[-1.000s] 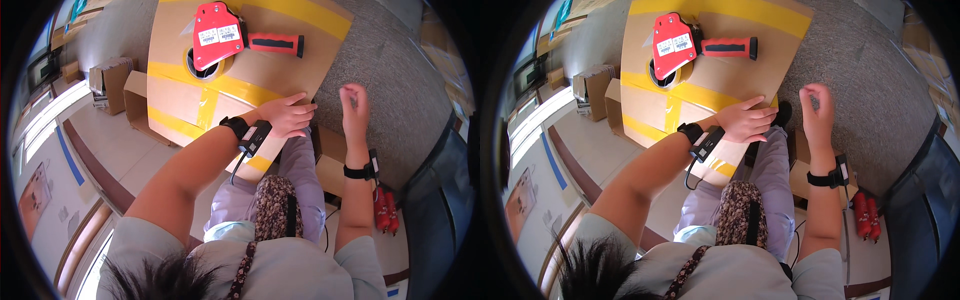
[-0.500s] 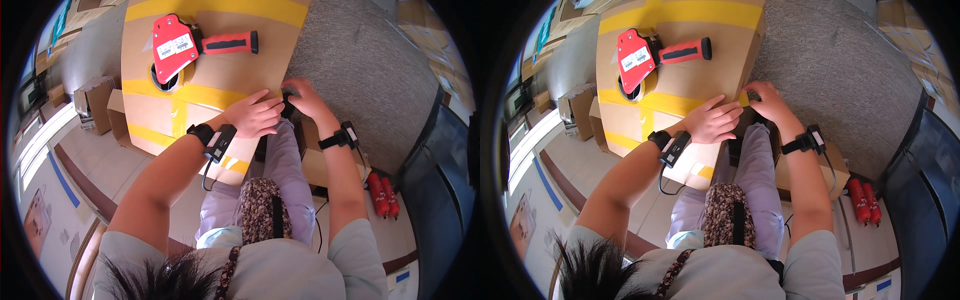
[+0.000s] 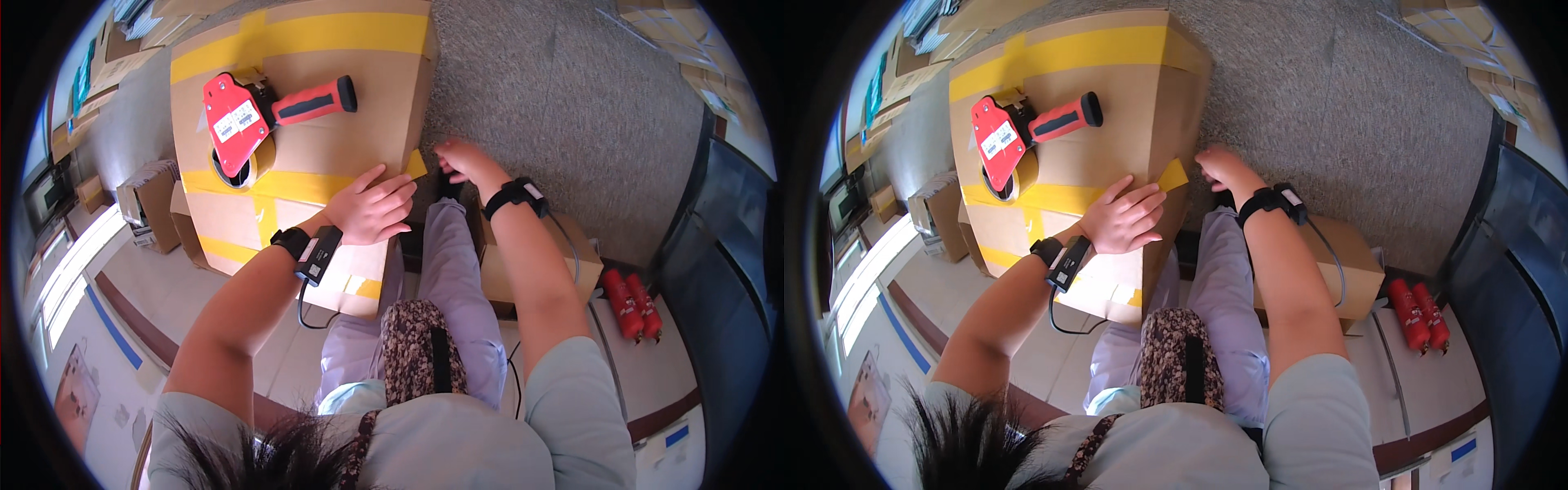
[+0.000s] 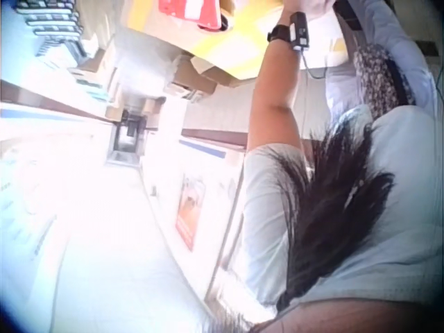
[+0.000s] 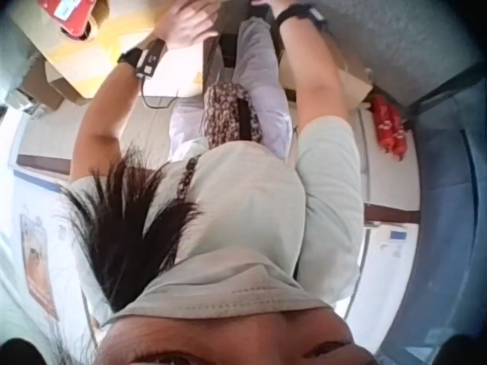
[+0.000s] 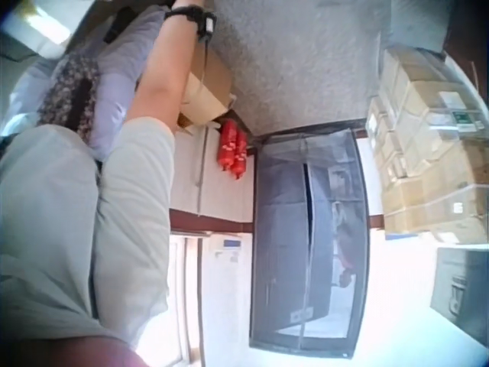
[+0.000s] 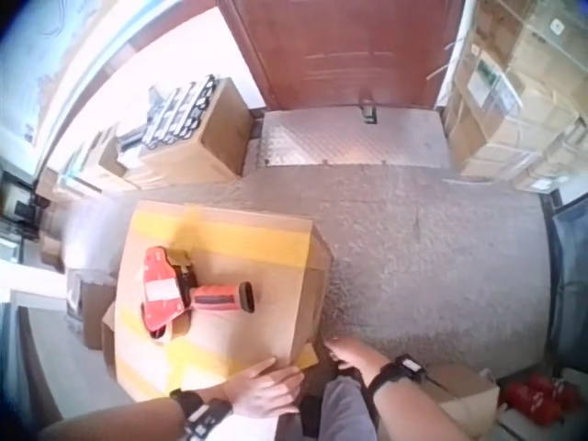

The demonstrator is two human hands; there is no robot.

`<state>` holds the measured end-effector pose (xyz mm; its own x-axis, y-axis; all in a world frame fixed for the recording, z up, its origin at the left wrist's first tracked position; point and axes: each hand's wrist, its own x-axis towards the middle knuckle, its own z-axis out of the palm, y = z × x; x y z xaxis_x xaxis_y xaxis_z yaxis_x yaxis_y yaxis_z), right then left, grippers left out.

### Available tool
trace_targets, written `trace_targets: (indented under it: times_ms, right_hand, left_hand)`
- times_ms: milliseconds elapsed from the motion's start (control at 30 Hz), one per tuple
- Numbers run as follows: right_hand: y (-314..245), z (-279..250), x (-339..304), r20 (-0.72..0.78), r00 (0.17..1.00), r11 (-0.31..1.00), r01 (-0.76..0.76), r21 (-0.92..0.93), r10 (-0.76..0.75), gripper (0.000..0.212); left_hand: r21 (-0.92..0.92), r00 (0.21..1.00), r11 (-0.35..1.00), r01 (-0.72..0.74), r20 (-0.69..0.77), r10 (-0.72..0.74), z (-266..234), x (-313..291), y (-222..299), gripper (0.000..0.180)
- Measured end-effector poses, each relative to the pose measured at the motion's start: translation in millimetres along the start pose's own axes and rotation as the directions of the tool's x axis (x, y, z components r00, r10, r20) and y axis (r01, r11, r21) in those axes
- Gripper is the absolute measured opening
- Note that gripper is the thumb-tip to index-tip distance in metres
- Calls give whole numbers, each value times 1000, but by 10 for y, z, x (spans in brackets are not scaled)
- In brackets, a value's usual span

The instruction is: Taping the edges and seams of a cardboard box using a hand-held tape dispenser.

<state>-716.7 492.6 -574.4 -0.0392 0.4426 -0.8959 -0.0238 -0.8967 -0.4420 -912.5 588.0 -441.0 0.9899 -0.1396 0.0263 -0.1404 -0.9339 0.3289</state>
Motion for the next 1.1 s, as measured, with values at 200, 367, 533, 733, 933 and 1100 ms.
trace_targets:
  times_ms: [200, 367, 533, 733, 933, 1100]
  right_hand:
    - [598, 531, 70, 546, 832, 409, -535, 739, 101, 73]
    - [685, 811, 51, 524, 839, 13, -528, 849, -143, 55]
    - [492, 1241, -31, -17, 999, -268, 7, 963, -36, 20]
    - [550, 1432, 74, -230, 971, -489, 228, 842, 57, 16]
    - [456, 1139, -215, -406, 912, -426, 347, 835, -52, 30]
    - [341, 1191, -377, -390, 907, -269, 421, 867, 160, 49]
  left_hand:
    - [37, 999, 999, -24, 30, 23, -50, 65, 18, 28]
    - [44, 999, 998, -34, 34, 32, -4, 39, 28, 33]
    - [60, 998, 997, -38, 56, 35, -34, 11, 46, 31]
    - [65, 998, 997, -50, 42, 47, 5, 75, 104, 29]
    - [60, 997, 998, -26, 70, 22, -46, 99, 126, 28]
    - [76, 997, 997, -32, 76, 26, -65, 80, 136, 28]
